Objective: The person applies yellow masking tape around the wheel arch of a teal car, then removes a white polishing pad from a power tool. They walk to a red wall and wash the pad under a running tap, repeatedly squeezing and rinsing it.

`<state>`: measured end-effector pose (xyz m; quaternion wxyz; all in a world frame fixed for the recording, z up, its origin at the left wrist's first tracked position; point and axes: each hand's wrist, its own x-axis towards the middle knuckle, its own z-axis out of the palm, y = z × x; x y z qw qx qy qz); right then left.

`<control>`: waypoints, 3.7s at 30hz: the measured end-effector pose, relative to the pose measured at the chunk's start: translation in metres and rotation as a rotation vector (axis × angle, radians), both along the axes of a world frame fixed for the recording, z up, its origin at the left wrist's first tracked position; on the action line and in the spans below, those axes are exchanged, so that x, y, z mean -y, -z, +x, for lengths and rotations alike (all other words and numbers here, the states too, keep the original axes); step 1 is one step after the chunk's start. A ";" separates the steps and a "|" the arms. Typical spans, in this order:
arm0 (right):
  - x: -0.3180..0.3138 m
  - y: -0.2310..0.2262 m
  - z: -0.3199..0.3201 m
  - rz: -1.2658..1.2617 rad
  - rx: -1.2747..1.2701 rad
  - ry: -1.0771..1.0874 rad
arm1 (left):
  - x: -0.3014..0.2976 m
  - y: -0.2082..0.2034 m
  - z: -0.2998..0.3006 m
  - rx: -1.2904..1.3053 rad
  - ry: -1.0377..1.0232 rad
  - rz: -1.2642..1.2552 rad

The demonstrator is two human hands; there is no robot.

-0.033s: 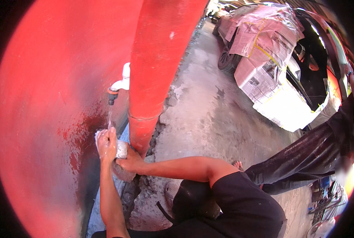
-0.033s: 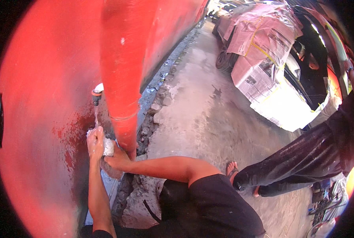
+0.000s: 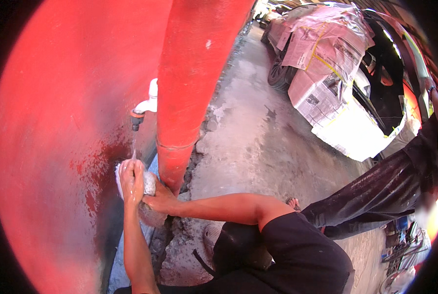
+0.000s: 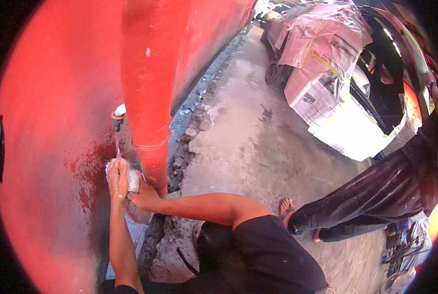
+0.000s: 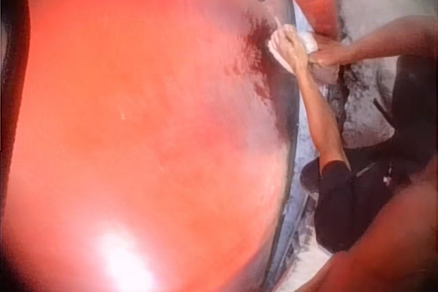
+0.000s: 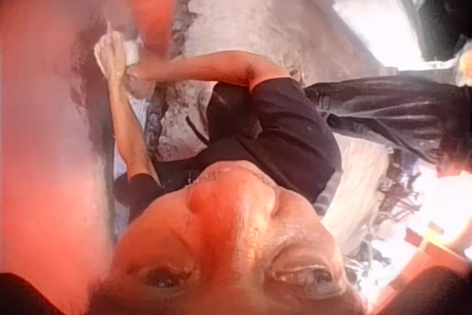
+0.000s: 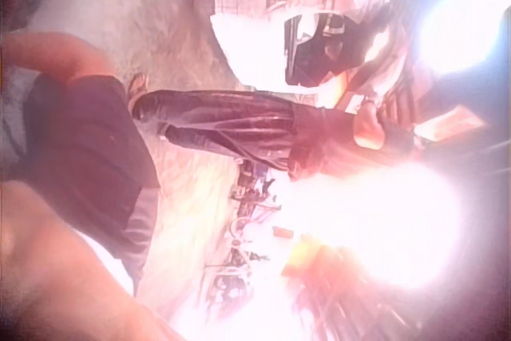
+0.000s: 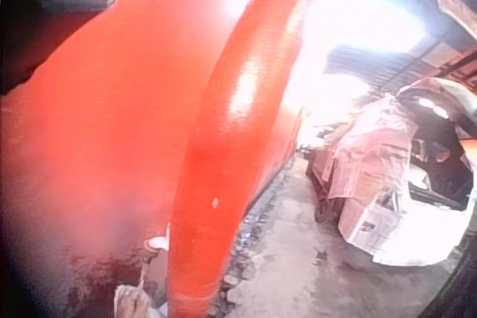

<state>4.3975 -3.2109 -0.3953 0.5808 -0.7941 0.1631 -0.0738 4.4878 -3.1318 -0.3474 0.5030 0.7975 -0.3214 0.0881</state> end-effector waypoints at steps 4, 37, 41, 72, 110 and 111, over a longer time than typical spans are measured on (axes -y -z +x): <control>0.007 -0.007 0.007 0.001 -0.019 0.081 | -0.003 -0.014 -0.021 -0.110 0.279 -0.041; -0.005 -0.037 0.003 -0.377 0.181 0.085 | -0.008 0.089 0.089 -0.781 -0.206 -0.309; 0.006 -0.038 -0.004 -0.397 0.302 0.128 | 0.002 0.068 0.038 -0.197 -0.077 -0.170; -0.010 -0.090 -0.004 0.705 -0.054 -0.102 | -0.061 0.040 0.019 -0.289 -0.326 -0.294; -0.006 -0.060 -0.005 0.560 0.012 -0.075 | -0.034 0.059 0.048 -0.516 0.313 0.022; -0.005 -0.058 -0.006 0.544 0.021 -0.052 | -0.034 0.062 0.051 -0.641 0.361 0.022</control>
